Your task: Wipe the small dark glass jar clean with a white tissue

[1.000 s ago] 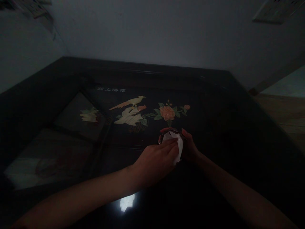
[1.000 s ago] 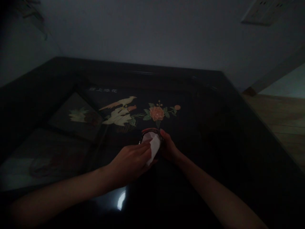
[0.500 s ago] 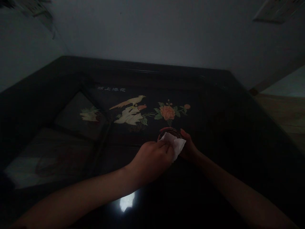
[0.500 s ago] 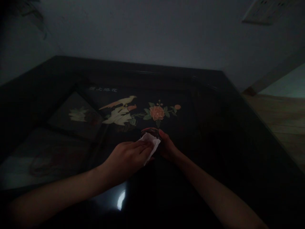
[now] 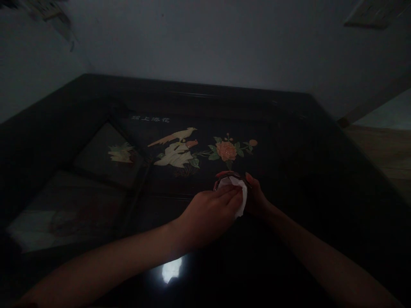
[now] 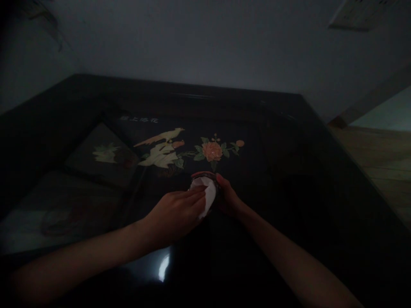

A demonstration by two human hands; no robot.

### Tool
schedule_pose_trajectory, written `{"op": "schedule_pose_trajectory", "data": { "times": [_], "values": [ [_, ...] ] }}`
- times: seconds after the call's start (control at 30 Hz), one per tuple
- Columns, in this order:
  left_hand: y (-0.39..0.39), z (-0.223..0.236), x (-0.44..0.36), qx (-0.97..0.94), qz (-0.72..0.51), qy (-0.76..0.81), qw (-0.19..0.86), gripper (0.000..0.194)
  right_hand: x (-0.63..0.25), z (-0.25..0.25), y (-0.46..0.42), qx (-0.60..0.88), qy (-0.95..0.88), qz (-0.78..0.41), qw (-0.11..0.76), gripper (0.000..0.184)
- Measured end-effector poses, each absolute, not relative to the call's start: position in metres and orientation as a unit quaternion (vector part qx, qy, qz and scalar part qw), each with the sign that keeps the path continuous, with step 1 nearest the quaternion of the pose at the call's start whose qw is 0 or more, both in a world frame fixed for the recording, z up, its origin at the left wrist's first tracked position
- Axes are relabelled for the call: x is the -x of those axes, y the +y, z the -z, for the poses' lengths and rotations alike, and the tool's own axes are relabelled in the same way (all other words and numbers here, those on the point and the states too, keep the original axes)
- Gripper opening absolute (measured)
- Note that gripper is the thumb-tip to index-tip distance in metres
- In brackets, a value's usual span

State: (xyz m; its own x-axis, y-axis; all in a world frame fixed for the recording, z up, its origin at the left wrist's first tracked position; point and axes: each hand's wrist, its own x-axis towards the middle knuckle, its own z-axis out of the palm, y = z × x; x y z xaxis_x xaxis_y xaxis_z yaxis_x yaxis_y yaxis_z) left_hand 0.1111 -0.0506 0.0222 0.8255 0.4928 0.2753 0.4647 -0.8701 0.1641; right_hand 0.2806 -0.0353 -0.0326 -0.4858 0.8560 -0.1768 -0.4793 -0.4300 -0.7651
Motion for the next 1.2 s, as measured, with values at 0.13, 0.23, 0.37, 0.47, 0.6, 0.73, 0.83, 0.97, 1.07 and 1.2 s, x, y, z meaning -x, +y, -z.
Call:
{"op": "schedule_pose_trajectory", "data": {
  "times": [0.13,0.23,0.37,0.47,0.6,0.73,0.83,0.97,1.07,1.2],
  "values": [
    [-0.052,-0.022,-0.111,-0.949,-0.141,0.281,-0.011,0.035,-0.280,0.035,-0.034,0.285,-0.307,-0.802,0.426,0.058],
    [-0.055,-0.027,-0.111,-0.954,-0.115,0.277,-0.028,0.027,-0.280,0.037,-0.033,0.281,-0.317,-0.798,0.428,0.058],
    [-0.056,-0.032,-0.112,-0.956,-0.121,0.266,-0.014,0.026,-0.280,0.039,-0.032,0.274,-0.333,-0.791,0.434,0.057],
    [-0.055,-0.031,-0.113,-0.954,-0.150,0.259,-0.002,0.032,-0.281,0.039,-0.032,0.270,-0.328,-0.798,0.428,0.059],
    [-0.054,-0.026,-0.113,-0.951,-0.145,0.274,-0.006,0.042,-0.280,0.035,-0.033,0.275,-0.315,-0.802,0.428,0.058],
    [-0.055,-0.025,-0.112,-0.947,-0.129,0.292,-0.020,0.037,-0.279,0.033,-0.034,0.281,-0.308,-0.798,0.434,0.057],
    [-0.055,-0.032,-0.112,-0.954,-0.117,0.277,0.001,0.026,-0.278,0.033,-0.033,0.287,-0.320,-0.791,0.434,0.058],
    [-0.053,-0.036,-0.112,-0.954,-0.112,0.268,0.070,0.022,-0.278,0.033,-0.033,0.291,-0.332,-0.782,0.439,0.059],
    [-0.052,-0.030,-0.112,-0.953,-0.137,0.260,0.072,0.020,-0.278,0.031,-0.032,0.292,-0.328,-0.786,0.436,0.061],
    [-0.052,-0.022,-0.112,-0.953,-0.150,0.260,0.038,0.025,-0.279,0.032,-0.033,0.292,-0.312,-0.794,0.433,0.060]
  ]
}}
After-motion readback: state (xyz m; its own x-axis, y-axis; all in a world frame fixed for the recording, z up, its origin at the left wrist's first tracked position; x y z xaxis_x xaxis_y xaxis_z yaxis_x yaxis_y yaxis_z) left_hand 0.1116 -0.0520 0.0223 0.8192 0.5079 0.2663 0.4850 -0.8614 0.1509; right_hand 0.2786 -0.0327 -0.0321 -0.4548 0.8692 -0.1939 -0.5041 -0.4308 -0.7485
